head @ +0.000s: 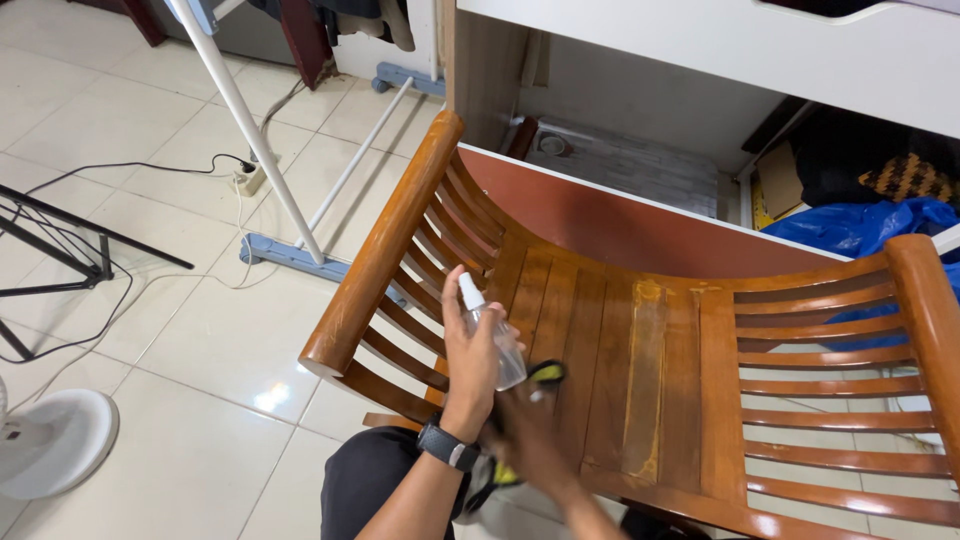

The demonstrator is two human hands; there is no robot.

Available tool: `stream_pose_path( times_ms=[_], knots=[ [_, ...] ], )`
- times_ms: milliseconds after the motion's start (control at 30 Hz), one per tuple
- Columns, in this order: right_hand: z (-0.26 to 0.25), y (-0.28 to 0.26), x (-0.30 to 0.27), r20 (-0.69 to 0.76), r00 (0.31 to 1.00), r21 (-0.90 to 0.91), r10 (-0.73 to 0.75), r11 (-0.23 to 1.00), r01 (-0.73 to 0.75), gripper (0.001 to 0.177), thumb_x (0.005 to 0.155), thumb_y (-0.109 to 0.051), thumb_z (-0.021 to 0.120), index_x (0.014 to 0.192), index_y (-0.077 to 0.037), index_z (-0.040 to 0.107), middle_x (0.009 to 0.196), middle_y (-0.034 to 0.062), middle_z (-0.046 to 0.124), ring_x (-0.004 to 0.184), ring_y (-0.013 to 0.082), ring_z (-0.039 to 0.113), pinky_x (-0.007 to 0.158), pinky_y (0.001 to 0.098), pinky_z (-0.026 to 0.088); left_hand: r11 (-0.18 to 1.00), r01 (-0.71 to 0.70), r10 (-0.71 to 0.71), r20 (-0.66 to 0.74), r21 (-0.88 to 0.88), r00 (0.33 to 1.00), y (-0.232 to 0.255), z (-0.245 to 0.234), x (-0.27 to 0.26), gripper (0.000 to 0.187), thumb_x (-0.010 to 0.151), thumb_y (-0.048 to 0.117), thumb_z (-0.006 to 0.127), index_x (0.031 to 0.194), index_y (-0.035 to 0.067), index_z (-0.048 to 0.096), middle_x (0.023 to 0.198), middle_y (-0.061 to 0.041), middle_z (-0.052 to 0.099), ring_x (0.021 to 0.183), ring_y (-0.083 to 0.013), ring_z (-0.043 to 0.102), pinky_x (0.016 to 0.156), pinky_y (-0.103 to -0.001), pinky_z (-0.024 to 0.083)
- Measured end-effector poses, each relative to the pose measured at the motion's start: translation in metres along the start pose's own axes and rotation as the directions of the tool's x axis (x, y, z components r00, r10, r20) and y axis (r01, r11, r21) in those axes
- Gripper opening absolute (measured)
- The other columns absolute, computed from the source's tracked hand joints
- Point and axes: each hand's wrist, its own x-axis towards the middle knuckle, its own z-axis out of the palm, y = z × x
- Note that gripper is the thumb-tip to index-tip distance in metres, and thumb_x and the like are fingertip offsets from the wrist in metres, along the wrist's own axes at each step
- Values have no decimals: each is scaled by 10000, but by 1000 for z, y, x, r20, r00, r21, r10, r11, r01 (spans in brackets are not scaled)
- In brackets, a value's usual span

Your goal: The person cleans a wooden chair by spraying a liquid from a bottle onto the seat and wiping it with a yellow cloth. They repeatedly spray and wipe the surface to remove dirt.

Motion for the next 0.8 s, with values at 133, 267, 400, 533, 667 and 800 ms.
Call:
stream_pose_path(
  times_ms=[133, 267, 400, 533, 667, 800],
  knots=[
    [5, -12, -27, 207, 978, 51, 16, 998, -27, 622, 770, -142, 784, 1364, -111, 606, 1412, 131, 557, 1300, 381, 465, 1073, 502, 318, 1000, 9, -10, 80, 12, 997, 1, 0, -1, 717, 919, 98, 550, 1559, 286, 288, 928, -86, 580, 631, -174, 637, 514, -335, 579],
    [-44, 17, -44, 294, 955, 7, 29, 999, -33, 651, 722, -173, 826, 1345, -162, 637, 1414, 55, 597, 1256, 333, 509, 1045, 477, 351, 999, 20, -26, 163, 39, 986, 0, -1, -15, 706, 914, 93, 586, 1551, 249, 325, 976, -59, 576, 644, -160, 636, 541, -316, 563],
    [-37, 18, -29, 60, 957, -173, 284, 947, -270, 627, 744, -201, 844, 1318, -119, 606, 1292, 98, 602, 1182, 357, 521, 964, 493, 389, 978, -66, 19, 232, 196, 972, 3, 1, -33, 694, 947, 102, 584, 1584, 213, 333, 888, -101, 587, 660, -137, 637, 585, -293, 563],
    [36, -2, -1, -24, 742, 219, 670, 727, -650, 544, 838, -216, 765, 1311, -82, 534, 1237, 114, 636, 1167, 274, 619, 980, 416, 500, 983, -155, 128, 230, 103, 965, 7, 3, -33, 699, 961, 79, 591, 1597, 178, 318, 963, -77, 584, 715, -124, 638, 635, -293, 582],
    [82, -38, 43, -105, 938, 415, 330, 872, -260, 680, 925, -340, 681, 1482, -74, 395, 1461, 152, 484, 1355, 302, 456, 1111, 439, 346, 993, -121, 117, 181, 9, 976, 14, 0, -33, 717, 952, 78, 575, 1600, 200, 294, 985, -82, 591, 683, -137, 618, 593, -298, 576],
    [69, -62, 72, -101, 995, 140, 11, 990, 3, 835, 950, -488, 648, 1609, -100, 314, 1648, 176, 343, 1539, 339, 275, 1252, 466, 188, 993, -116, 119, 129, -32, 985, 22, -7, -30, 729, 923, 73, 576, 1581, 223, 299, 1005, -88, 584, 696, -143, 641, 577, -293, 592]
  ],
)
